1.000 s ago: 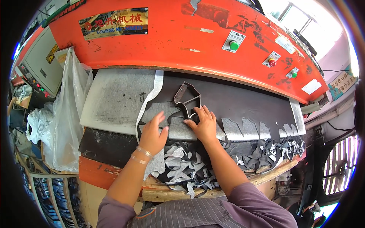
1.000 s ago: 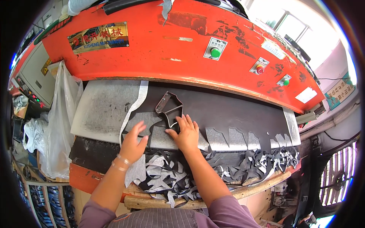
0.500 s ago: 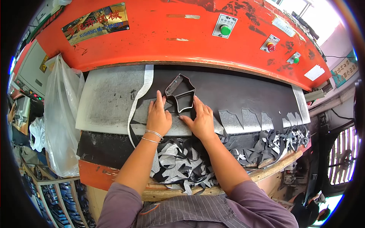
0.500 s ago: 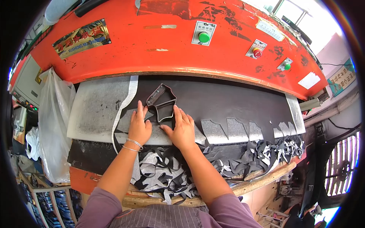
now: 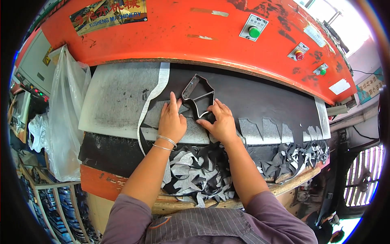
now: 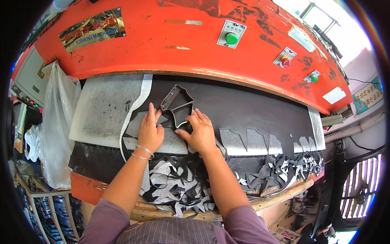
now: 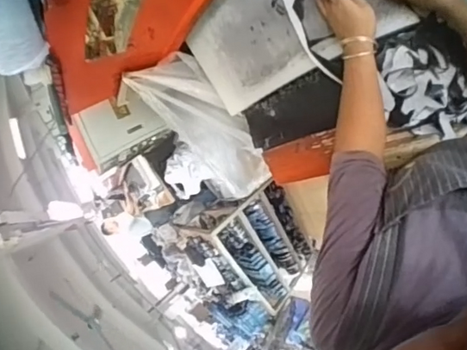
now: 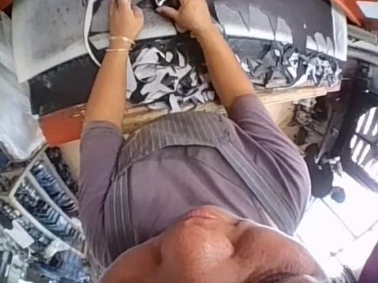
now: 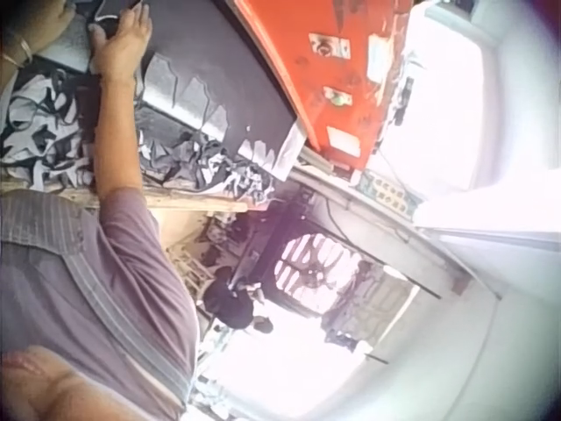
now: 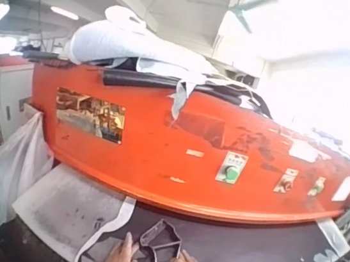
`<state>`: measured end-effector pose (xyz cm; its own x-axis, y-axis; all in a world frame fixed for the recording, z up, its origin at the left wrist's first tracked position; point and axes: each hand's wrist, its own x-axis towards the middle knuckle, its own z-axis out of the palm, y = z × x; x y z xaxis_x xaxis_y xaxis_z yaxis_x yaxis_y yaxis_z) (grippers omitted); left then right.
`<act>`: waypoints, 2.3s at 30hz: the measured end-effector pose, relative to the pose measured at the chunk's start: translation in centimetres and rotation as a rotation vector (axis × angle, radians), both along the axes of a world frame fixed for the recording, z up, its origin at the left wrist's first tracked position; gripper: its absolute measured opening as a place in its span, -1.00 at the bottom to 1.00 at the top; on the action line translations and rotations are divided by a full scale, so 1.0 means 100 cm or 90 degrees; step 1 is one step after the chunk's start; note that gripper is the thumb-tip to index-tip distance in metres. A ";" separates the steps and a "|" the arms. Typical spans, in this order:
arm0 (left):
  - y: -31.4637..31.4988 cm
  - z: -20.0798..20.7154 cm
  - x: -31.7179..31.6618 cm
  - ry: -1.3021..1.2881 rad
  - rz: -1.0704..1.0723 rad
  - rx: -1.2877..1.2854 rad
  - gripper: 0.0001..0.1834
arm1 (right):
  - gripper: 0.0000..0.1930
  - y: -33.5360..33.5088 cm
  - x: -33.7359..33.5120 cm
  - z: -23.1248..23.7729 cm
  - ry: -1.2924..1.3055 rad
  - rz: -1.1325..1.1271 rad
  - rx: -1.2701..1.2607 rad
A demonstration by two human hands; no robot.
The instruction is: Cutting leather pieces using a die and a hydraulic press machine.
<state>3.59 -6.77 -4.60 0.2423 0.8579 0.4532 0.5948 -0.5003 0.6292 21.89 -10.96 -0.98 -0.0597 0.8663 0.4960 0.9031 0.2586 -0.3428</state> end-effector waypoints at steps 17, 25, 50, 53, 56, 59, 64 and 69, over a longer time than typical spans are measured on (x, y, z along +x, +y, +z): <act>-0.012 0.008 0.000 -0.153 0.043 -0.009 -0.15 | -0.59 0.092 -0.009 0.066 -0.400 0.368 0.096; -0.020 0.004 -0.015 -0.237 0.078 -0.027 -0.15 | -0.87 0.103 -0.002 0.080 -0.400 0.174 -0.169; -0.008 -0.001 -0.003 0.060 -0.003 -0.003 -0.19 | -0.10 -0.001 0.005 0.005 -0.007 -0.030 -0.157; -0.003 -0.001 -0.004 0.061 0.003 0.013 -0.18 | -0.12 0.001 0.009 0.002 -0.011 -0.015 -0.130; -0.001 -0.001 -0.002 0.074 -0.003 0.020 -0.18 | -0.10 0.003 0.012 0.000 -0.017 -0.015 -0.108; -0.002 0.001 -0.001 0.090 0.002 0.019 -0.18 | -0.07 0.007 0.011 0.000 -0.028 -0.025 -0.102; -0.003 0.000 0.004 0.051 0.010 0.034 -0.18 | -0.04 0.005 0.009 0.005 -0.027 -0.025 -0.129; -0.003 -0.001 0.001 0.085 0.014 0.001 -0.20 | -0.04 0.005 0.005 0.005 -0.025 -0.041 -0.158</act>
<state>3.69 -7.08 -4.74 0.2811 0.8632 0.4193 0.6839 -0.4867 0.5435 22.40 -10.48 -0.48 -0.0160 0.9636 0.2669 0.9286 0.1133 -0.3534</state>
